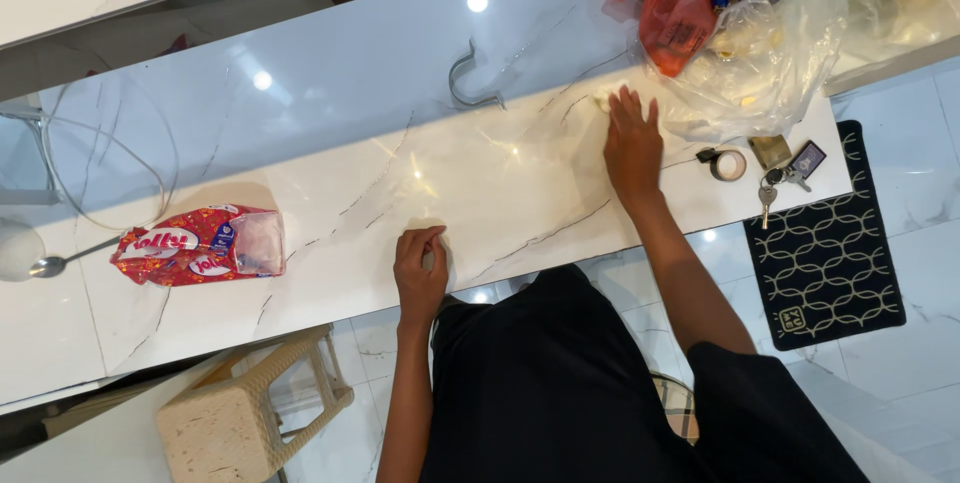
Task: The person cleans a white kitchen countertop using a white tissue, wiping away spills and debris. They then organize items on the counter, including a bag of Jolly candies, a cloth, and various packaged food items, before moving to a different area to place keys on a shelf.
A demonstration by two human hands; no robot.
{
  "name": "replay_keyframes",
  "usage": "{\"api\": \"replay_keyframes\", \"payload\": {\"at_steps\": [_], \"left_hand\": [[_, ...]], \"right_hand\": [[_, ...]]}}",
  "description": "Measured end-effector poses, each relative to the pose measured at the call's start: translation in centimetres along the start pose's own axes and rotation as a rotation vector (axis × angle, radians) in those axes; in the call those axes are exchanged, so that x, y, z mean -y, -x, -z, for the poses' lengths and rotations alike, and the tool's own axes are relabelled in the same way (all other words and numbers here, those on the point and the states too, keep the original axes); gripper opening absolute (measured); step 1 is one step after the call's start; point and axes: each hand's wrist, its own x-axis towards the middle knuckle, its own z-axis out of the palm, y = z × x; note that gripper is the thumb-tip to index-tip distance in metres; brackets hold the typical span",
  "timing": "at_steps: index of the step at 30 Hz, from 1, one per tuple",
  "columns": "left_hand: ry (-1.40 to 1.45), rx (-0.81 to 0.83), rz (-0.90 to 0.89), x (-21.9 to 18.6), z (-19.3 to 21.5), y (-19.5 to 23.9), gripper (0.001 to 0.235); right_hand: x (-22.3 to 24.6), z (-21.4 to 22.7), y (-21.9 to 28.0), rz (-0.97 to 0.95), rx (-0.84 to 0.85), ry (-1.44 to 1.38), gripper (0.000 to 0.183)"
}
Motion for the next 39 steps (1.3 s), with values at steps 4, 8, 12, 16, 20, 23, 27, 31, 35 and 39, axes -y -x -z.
{"api": "replay_keyframes", "payload": {"at_steps": [4,8,12,16,20,23,27,31,35,39], "left_hand": [[0.009,-0.001,-0.009,0.5,-0.3,-0.1,0.020],[-0.017,-0.009,0.006,0.5,-0.5,0.1,0.019],[-0.007,-0.046,0.006,0.6,-0.6,0.2,0.019],[-0.026,-0.063,0.016,0.9,-0.8,-0.1,0.019],[-0.036,-0.079,0.017,0.9,-0.9,0.3,0.017],[-0.053,-0.094,0.019,1.2,-1.1,0.1,0.016],[-0.054,-0.131,0.010,1.1,-1.0,0.1,0.014],[-0.048,-0.154,0.043,1.0,-1.0,-0.5,0.013],[-0.074,-0.151,0.025,1.6,-0.8,0.0,0.013],[-0.017,-0.162,-0.009,1.4,-0.1,0.0,0.014]], "right_hand": [[4.8,-4.9,-0.8,0.047,-0.011,0.050,0.036],[13.0,-2.5,3.6,0.228,0.149,-0.188,0.043],[14.2,1.8,10.6,0.307,0.335,-0.424,0.039],[5.9,5.2,10.0,0.267,0.277,-0.257,0.040],[0.3,4.2,4.0,0.148,0.103,-0.138,0.036],[-0.2,0.3,-1.8,0.089,0.009,-0.220,0.031],[4.0,-3.9,-4.3,0.129,0.016,-0.164,0.035],[10.5,-1.0,1.2,0.231,0.131,-0.242,0.039],[10.9,3.7,7.8,0.308,0.354,-0.321,0.040],[4.2,5.3,7.8,0.269,0.290,-0.207,0.045]]}}
